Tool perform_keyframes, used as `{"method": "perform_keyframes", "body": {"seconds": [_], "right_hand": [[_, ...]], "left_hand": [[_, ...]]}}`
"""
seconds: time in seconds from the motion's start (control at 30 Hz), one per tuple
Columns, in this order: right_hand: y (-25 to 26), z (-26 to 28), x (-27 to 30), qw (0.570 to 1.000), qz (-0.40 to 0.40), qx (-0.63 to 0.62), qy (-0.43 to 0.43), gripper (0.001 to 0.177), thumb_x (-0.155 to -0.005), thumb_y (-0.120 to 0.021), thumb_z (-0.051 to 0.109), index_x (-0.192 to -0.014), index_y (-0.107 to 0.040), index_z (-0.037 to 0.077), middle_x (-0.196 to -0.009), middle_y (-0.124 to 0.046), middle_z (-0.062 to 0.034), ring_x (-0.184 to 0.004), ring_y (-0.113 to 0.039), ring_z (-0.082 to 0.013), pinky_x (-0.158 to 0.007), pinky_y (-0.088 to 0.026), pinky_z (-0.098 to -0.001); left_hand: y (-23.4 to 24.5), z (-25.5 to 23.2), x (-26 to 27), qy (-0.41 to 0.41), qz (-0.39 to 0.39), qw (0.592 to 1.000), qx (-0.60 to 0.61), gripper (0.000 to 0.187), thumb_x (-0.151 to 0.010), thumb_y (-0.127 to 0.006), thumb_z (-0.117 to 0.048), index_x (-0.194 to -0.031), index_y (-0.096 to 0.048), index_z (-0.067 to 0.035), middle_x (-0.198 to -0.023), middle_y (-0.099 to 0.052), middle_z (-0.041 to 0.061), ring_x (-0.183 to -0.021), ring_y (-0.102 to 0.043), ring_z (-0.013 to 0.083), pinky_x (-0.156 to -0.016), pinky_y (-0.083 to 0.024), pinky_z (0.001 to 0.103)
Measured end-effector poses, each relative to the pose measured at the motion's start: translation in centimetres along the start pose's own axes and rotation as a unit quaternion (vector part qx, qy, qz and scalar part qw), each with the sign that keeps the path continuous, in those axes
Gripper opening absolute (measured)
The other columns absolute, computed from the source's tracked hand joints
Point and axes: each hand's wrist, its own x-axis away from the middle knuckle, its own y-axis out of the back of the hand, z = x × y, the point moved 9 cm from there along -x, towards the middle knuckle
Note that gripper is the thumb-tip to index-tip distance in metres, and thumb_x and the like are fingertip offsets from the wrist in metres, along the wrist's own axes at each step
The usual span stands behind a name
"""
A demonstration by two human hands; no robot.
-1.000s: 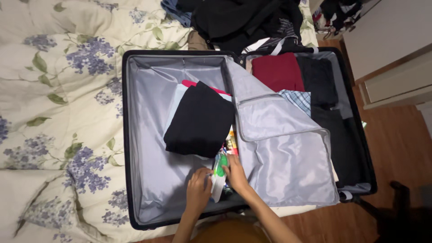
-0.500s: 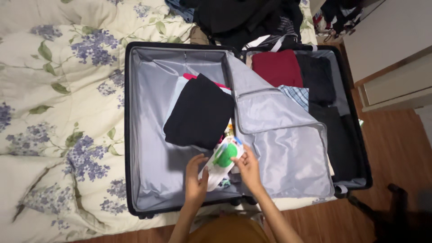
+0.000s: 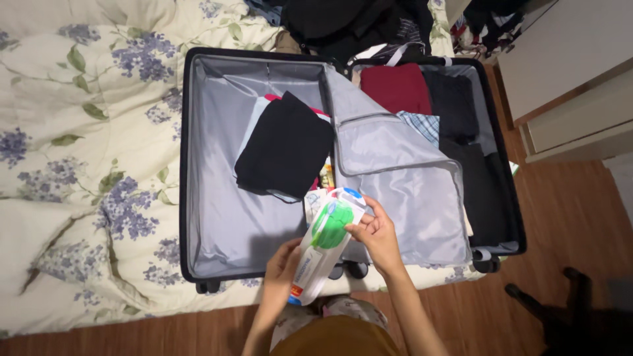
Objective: The person removes clothing, a small bag, and toiletries from a suitcase and places the clothes into a closet shelf and the toiletries into a drawer.
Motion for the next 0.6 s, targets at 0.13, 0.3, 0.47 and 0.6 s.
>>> {"method": "perform_keyframes", "body": {"seconds": [0.13, 0.3, 0.47, 0.6], "right_hand": [[0.3, 0.7, 1.8, 0.999, 0.021, -0.021, 0.017, 0.073, -0.087, -0.068, -0.009, -0.152, -0.035, -0.001, -0.117, -0.073, -0.0185, -0.091, -0.070, -0.0118, -0.075, -0.055, -0.0221], [0.8, -0.9, 4.7, 0.998, 0.009, -0.054, -0.021, 0.068, -0.090, -0.064, -0.005, -0.151, -0.035, 0.001, -0.119, -0.072, -0.0178, -0.090, -0.069, -0.0119, -0.078, -0.057, -0.0247], [0.9, -4.5, 7.9, 0.996, 0.057, -0.005, -0.075, 0.052, -0.097, -0.050, 0.003, -0.148, -0.041, 0.006, -0.112, -0.071, -0.0115, -0.098, -0.072, -0.0145, -0.085, -0.058, -0.0276], [0.0, -6.9, 11.4, 0.987, 0.116, 0.019, -0.111, 0.038, -0.099, -0.053, 0.002, -0.137, -0.052, 0.005, -0.114, -0.073, -0.0078, -0.101, -0.070, -0.0148, -0.087, -0.059, -0.0329]], "left_hand": [[-1.7, 1.3, 2.6, 0.015, -0.010, 1.000, 0.021, 0.032, -0.104, -0.055, -0.018, -0.120, -0.069, 0.005, -0.095, -0.075, 0.007, -0.081, -0.066, 0.0074, -0.071, -0.053, 0.023], [-2.7, 2.3, 5.9, 0.037, -0.043, 0.997, 0.046, 0.030, -0.104, -0.054, -0.021, -0.119, -0.069, 0.001, -0.091, -0.073, 0.005, -0.078, -0.063, 0.0058, -0.068, -0.052, 0.023], [-2.3, 3.1, 9.1, 0.008, -0.108, 0.992, 0.068, 0.030, -0.102, -0.053, -0.019, -0.115, -0.069, 0.002, -0.089, -0.074, 0.005, -0.075, -0.065, 0.0066, -0.066, -0.052, 0.023], [-1.9, 4.7, 11.6, -0.022, -0.134, 0.989, 0.064, 0.030, -0.106, -0.053, -0.019, -0.114, -0.069, 0.005, -0.087, -0.071, 0.007, -0.073, -0.061, 0.0074, -0.064, -0.050, 0.025]]}}
